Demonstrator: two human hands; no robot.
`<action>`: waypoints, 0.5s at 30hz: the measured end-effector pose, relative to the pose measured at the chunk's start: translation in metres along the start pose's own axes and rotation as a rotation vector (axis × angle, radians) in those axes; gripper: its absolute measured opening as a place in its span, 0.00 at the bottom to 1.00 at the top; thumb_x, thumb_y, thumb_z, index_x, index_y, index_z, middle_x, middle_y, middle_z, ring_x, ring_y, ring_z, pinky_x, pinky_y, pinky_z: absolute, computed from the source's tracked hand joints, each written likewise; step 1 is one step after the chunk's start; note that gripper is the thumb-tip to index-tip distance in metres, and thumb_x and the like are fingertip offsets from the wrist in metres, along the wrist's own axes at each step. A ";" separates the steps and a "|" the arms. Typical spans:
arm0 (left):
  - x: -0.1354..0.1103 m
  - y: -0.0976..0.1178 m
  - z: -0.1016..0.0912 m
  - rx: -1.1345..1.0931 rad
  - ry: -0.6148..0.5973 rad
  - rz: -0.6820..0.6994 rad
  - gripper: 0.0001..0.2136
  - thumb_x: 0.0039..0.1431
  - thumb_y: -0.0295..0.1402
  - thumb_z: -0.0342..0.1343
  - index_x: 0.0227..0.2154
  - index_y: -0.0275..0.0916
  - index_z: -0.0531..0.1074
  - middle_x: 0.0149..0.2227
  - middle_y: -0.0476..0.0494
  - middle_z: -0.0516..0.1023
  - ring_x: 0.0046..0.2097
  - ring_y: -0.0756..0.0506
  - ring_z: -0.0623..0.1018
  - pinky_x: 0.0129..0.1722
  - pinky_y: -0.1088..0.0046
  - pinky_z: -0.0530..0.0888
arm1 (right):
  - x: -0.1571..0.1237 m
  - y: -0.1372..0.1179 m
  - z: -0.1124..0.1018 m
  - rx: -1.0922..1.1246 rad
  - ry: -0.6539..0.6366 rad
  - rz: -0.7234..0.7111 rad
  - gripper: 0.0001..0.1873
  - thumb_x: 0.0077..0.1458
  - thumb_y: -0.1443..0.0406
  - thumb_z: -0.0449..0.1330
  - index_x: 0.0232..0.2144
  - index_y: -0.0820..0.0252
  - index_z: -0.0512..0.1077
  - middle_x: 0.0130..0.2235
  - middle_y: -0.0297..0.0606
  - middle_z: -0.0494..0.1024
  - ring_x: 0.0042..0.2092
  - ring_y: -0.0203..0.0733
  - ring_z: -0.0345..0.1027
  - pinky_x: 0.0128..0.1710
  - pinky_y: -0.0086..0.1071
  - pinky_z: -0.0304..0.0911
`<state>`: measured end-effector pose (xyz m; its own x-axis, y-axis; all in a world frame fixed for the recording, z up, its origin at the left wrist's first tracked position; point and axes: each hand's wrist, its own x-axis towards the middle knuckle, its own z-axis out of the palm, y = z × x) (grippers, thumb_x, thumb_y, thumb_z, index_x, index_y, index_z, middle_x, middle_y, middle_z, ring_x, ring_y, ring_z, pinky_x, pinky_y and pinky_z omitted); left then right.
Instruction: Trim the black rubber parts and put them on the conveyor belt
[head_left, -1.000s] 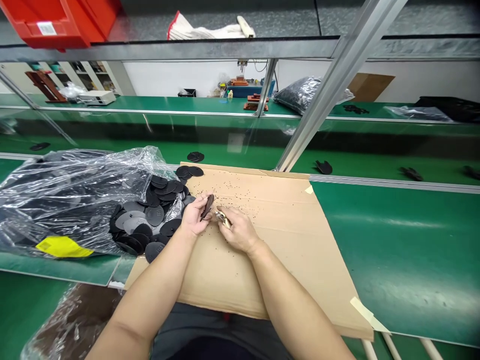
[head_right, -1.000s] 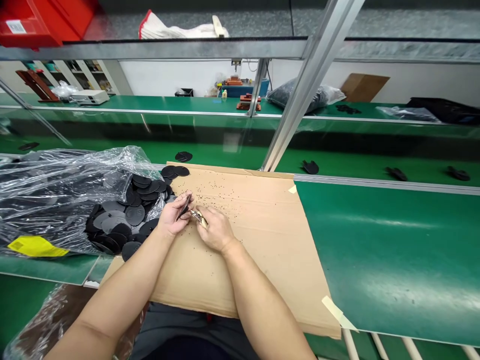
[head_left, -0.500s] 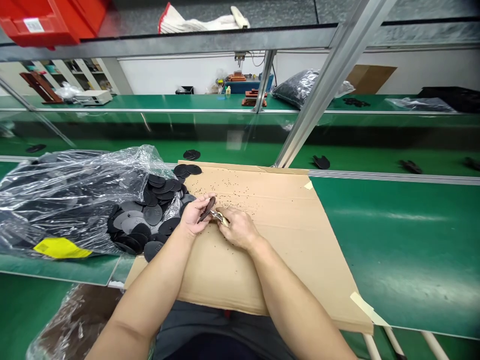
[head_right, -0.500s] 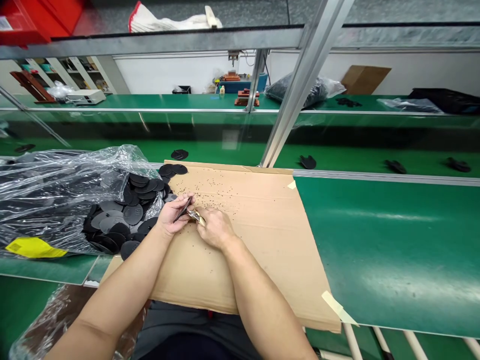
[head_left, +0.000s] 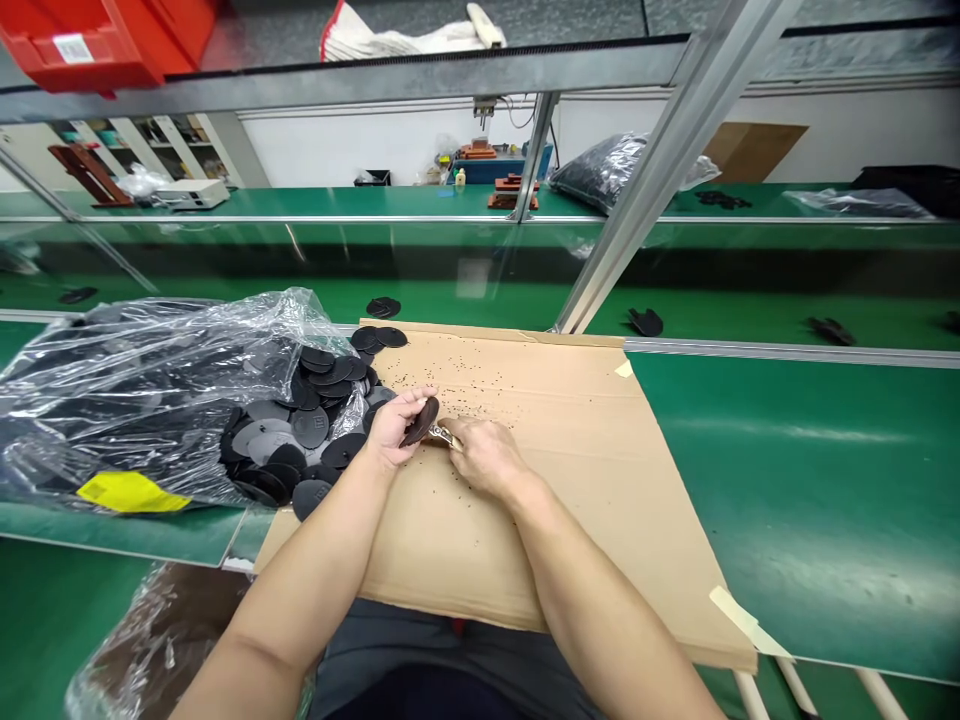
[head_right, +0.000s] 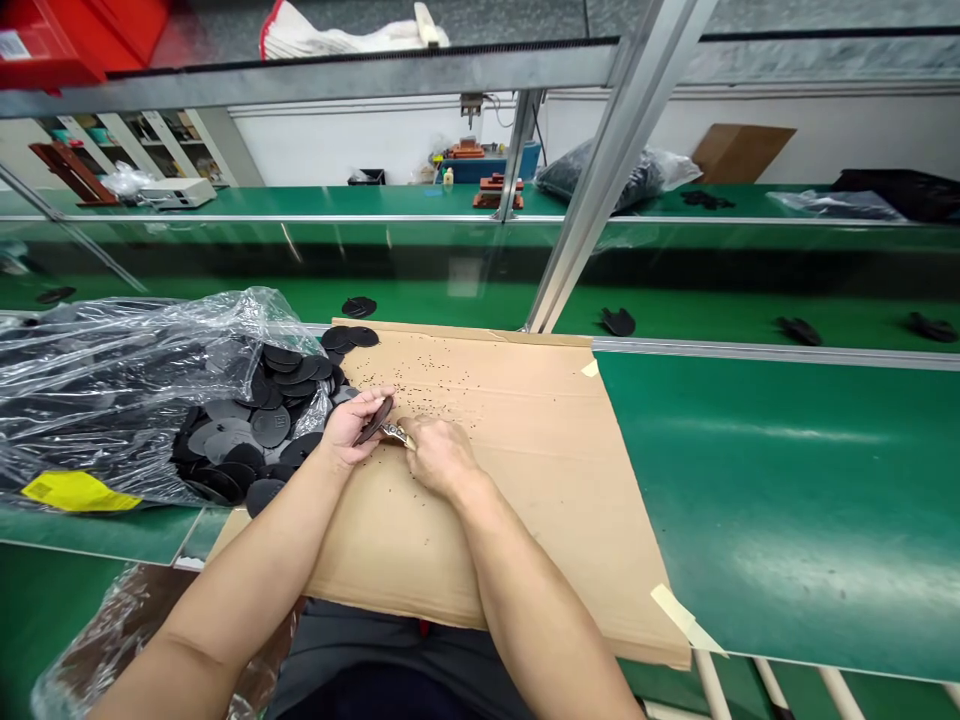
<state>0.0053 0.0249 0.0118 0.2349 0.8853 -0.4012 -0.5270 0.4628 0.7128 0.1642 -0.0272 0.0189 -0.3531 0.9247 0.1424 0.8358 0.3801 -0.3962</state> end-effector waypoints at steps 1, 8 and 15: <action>0.000 0.000 0.000 -0.010 -0.004 0.003 0.10 0.45 0.20 0.56 0.34 0.31 0.75 0.26 0.44 0.76 0.21 0.53 0.71 0.18 0.80 0.65 | 0.000 0.001 0.002 0.058 0.012 -0.001 0.19 0.47 0.71 0.53 0.40 0.51 0.74 0.36 0.35 0.79 0.37 0.44 0.72 0.34 0.32 0.61; 0.001 -0.003 0.003 -0.078 -0.018 0.105 0.13 0.49 0.24 0.61 0.40 0.35 0.72 0.31 0.46 0.76 0.23 0.54 0.71 0.19 0.80 0.67 | 0.006 0.014 0.011 1.132 0.208 0.281 0.16 0.46 0.64 0.60 0.40 0.58 0.74 0.30 0.33 0.76 0.30 0.38 0.69 0.34 0.34 0.65; 0.008 -0.009 0.003 -0.209 -0.101 0.176 0.17 0.46 0.20 0.62 0.41 0.34 0.71 0.37 0.43 0.77 0.35 0.50 0.77 0.34 0.73 0.74 | 0.004 0.034 -0.019 1.816 -0.012 0.393 0.16 0.45 0.62 0.59 0.39 0.57 0.74 0.34 0.38 0.76 0.34 0.43 0.70 0.36 0.42 0.68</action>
<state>0.0150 0.0279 0.0037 0.1992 0.9561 -0.2150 -0.7216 0.2915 0.6280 0.1987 -0.0101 0.0235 -0.2839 0.9400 -0.1891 -0.5558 -0.3220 -0.7664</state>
